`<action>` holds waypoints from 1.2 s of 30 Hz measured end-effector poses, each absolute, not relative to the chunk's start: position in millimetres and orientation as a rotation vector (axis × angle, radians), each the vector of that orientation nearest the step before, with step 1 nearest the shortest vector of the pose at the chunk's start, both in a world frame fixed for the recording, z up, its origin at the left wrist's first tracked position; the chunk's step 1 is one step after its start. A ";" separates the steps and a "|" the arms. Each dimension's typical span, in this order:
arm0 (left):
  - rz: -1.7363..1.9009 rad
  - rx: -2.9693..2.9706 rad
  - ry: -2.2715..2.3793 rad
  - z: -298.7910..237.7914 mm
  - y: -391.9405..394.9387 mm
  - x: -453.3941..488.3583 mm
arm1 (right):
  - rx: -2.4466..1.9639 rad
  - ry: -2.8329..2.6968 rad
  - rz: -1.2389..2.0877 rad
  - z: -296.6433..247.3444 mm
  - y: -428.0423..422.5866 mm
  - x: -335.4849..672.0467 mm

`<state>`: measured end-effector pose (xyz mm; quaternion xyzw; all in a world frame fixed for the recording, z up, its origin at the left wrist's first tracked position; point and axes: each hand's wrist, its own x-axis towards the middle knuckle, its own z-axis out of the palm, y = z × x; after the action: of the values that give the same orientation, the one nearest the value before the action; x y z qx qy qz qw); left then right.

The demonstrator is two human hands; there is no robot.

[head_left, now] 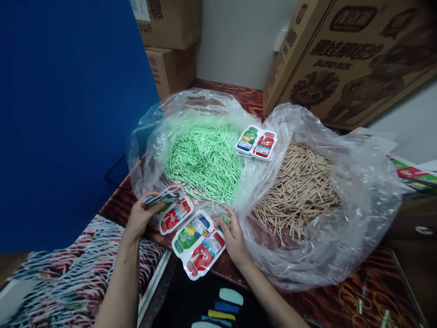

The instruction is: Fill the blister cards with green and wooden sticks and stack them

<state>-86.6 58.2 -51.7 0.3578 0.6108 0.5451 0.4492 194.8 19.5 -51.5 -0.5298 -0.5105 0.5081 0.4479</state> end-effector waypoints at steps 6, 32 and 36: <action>1.437 0.754 1.470 -47.5 63.6 -83.9 | -1.260 -1.120 1.390 -38.8 35.0 197.2; 1.415 0.819 1.395 -45.1 60.5 -94.1 | -0.916 -2.413 0.590 26.3 112.9 99.0; 1.584 0.700 1.448 -42.4 64.6 -97.5 | -1.093 -1.419 1.472 7.0 104.0 126.1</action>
<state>-97.5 64.6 -42.4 0.2802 0.5799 0.6342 0.4278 126.1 104.0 7.0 -0.4320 -0.5610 0.5820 0.3998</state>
